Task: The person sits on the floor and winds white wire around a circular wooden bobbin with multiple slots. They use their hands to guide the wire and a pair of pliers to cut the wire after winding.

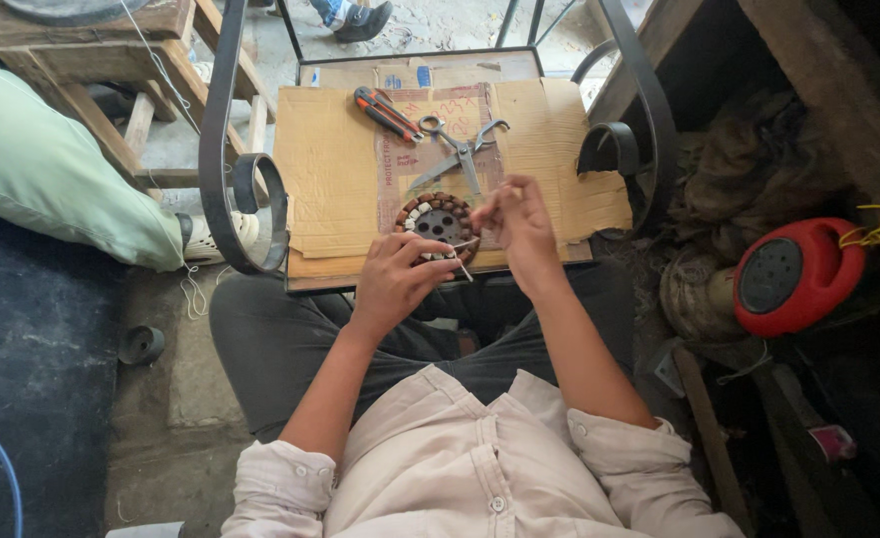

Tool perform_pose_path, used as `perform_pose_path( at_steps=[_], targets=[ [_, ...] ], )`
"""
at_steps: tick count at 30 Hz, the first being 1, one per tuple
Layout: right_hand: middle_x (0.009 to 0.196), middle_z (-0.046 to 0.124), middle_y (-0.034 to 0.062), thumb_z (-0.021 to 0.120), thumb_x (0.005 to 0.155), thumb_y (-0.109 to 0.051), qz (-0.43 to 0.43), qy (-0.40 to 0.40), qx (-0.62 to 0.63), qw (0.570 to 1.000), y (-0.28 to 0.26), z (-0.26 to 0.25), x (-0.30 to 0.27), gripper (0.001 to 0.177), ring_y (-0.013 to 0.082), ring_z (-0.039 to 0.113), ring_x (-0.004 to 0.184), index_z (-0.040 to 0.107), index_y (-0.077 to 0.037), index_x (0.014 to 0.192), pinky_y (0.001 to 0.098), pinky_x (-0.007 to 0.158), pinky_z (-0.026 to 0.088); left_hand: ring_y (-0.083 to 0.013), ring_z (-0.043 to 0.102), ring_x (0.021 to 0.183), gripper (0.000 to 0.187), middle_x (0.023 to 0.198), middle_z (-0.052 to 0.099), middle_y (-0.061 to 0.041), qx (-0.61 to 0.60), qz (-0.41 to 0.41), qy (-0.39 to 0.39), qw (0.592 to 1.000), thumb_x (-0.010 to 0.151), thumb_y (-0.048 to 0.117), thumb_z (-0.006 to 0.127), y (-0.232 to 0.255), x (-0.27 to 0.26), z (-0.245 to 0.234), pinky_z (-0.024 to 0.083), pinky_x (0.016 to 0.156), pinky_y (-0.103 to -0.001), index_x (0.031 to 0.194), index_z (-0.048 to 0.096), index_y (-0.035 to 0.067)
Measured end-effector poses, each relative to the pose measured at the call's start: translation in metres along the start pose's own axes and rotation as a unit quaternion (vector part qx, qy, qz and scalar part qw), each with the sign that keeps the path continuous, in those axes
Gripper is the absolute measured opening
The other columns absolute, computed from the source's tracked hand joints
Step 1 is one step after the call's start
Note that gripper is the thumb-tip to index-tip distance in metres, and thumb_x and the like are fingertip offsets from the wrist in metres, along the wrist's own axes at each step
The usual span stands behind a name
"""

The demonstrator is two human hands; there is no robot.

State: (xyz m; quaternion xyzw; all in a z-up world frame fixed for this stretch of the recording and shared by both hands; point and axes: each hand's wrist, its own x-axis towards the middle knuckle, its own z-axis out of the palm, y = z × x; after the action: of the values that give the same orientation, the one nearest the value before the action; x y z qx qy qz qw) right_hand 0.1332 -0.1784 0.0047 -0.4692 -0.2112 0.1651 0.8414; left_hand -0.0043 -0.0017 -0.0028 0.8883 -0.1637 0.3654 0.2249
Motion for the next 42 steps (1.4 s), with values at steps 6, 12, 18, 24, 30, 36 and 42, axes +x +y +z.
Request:
perform_pose_path(
  at_steps=[6,12,18,24,30,36,42],
  targets=[
    [0.077,0.034,-0.0037,0.051,0.113,-0.030,0.031,-0.034,0.229,0.972,-0.037,-0.001,-0.029,0.012,0.0069,0.037,0.065,0.056,-0.020,0.117,0.0215,0.061,0.037,-0.0180,0.059,0.110,0.024,0.119,0.067,0.011,0.006,-0.004,-0.005,1.000,0.087,0.027,0.078,0.001,-0.001,0.000,0.045,0.100,-0.040,0.111,0.076,0.028],
    [0.070,0.029,-0.0063,0.049,0.112,-0.033,0.143,-0.026,0.342,0.929,-0.038,-0.010,-0.083,0.016,0.0061,0.029,0.059,0.056,-0.019,0.112,0.0219,0.053,0.028,-0.0179,0.059,0.110,0.023,0.118,0.067,0.011,0.004,-0.006,-0.003,1.000,0.087,0.028,0.078,0.001,-0.001,0.001,0.045,0.099,-0.040,0.110,0.077,0.029],
    [0.070,0.029,-0.0048,0.050,0.111,-0.026,0.176,-0.034,0.308,0.934,0.004,-0.024,-0.116,0.011,0.0058,0.027,0.057,0.054,-0.016,0.110,0.0224,0.050,0.025,-0.0183,0.062,0.108,0.023,0.116,0.071,0.010,-0.031,-0.040,0.010,0.999,0.089,0.031,0.079,0.001,0.002,0.003,0.045,0.097,-0.040,0.108,0.073,0.020],
    [0.068,0.034,-0.0061,0.052,0.109,-0.021,0.082,0.007,-0.042,0.996,0.045,-0.043,-0.116,0.010,0.0055,0.033,0.056,0.052,-0.012,0.106,0.0244,0.050,0.030,-0.0216,0.063,0.111,0.030,0.118,0.071,0.005,-0.032,-0.031,0.012,0.999,0.089,0.031,0.079,0.003,0.003,0.002,0.045,0.096,-0.041,0.113,0.068,0.016],
    [0.065,0.035,-0.0061,0.052,0.108,-0.021,0.128,-0.031,-0.059,0.989,0.069,-0.049,-0.105,0.010,0.0049,0.031,0.052,0.052,-0.011,0.107,0.0231,0.048,0.027,-0.0212,0.062,0.110,0.031,0.117,0.073,0.007,-0.020,-0.040,0.007,0.999,0.087,0.030,0.080,0.007,0.006,0.000,0.045,0.095,-0.040,0.112,0.069,0.016],
    [0.068,0.034,-0.0070,0.054,0.105,-0.021,0.191,-0.013,0.175,0.966,0.051,-0.062,-0.106,0.011,0.0033,0.030,0.052,0.055,-0.011,0.104,0.0218,0.048,0.026,-0.0191,0.062,0.106,0.029,0.117,0.075,0.008,-0.017,-0.037,0.016,0.999,0.086,0.028,0.082,0.007,0.003,0.003,0.045,0.094,-0.040,0.108,0.069,0.015],
    [0.074,0.037,-0.0054,0.057,0.112,-0.022,0.190,-0.101,0.288,0.933,0.048,-0.067,-0.106,0.016,0.0043,0.037,0.063,0.053,-0.011,0.101,0.0224,0.058,0.035,-0.0182,0.063,0.106,0.025,0.116,0.075,0.009,-0.015,-0.028,0.032,0.999,0.087,0.025,0.082,0.007,0.004,0.004,0.046,0.094,-0.039,0.105,0.068,0.015]
  ],
)
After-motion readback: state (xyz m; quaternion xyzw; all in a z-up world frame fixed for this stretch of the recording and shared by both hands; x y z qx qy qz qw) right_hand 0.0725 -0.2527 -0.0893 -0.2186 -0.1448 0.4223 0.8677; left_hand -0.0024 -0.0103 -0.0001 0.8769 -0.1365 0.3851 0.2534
